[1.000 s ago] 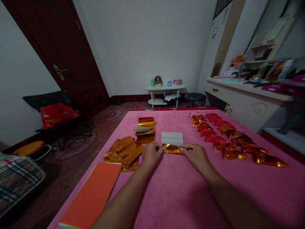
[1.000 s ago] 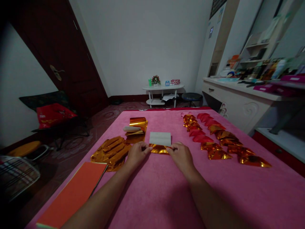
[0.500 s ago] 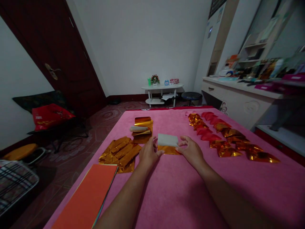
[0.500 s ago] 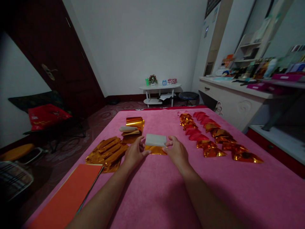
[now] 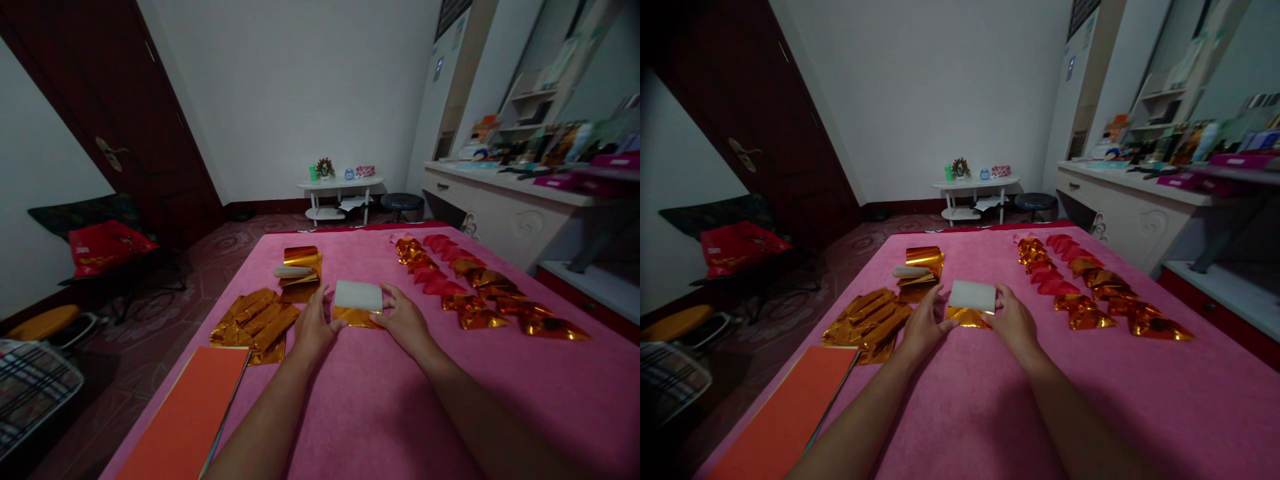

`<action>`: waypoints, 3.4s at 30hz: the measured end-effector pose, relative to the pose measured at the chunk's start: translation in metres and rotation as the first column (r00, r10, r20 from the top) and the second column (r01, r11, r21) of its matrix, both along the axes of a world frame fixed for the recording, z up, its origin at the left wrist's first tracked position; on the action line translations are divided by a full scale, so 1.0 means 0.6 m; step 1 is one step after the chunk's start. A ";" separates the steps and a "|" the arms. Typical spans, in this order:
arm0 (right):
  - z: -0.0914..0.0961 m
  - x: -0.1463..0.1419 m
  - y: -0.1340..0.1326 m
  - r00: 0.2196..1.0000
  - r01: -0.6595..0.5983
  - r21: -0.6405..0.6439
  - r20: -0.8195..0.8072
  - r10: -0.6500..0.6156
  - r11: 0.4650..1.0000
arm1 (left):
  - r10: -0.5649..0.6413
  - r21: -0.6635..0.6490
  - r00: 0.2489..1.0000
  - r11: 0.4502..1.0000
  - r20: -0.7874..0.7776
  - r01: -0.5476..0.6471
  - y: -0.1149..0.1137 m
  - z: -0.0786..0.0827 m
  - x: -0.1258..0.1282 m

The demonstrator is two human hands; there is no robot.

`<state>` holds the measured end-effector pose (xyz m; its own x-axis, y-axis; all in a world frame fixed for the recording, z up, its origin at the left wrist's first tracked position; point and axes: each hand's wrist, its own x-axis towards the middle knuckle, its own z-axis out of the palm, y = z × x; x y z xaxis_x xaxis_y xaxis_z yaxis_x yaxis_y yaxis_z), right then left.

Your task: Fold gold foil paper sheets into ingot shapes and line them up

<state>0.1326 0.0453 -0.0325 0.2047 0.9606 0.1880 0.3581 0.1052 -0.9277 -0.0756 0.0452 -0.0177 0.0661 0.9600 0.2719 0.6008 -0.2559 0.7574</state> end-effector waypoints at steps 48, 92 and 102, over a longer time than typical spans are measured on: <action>0.028 -0.021 -0.028 0.977 -0.086 -0.011 -0.199 0.082 0.996 | -0.034 -0.112 0.928 0.990 0.371 0.081 0.001 -0.003 0.008; 0.030 0.016 -0.030 0.805 -0.468 0.179 0.491 0.334 0.866 | -0.304 0.076 0.888 0.934 -0.345 0.349 -0.030 0.044 -0.006; 0.043 0.007 -0.039 0.700 -0.572 0.225 0.634 0.327 0.789 | -0.247 0.206 0.913 0.924 -0.324 0.323 -0.016 0.022 -0.017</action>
<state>0.1370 0.0220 -0.0068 -0.4867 0.7269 0.4845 0.5866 0.6829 -0.4353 -0.0860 0.0357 -0.0046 0.4382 0.7908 0.4272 0.6540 -0.6066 0.4520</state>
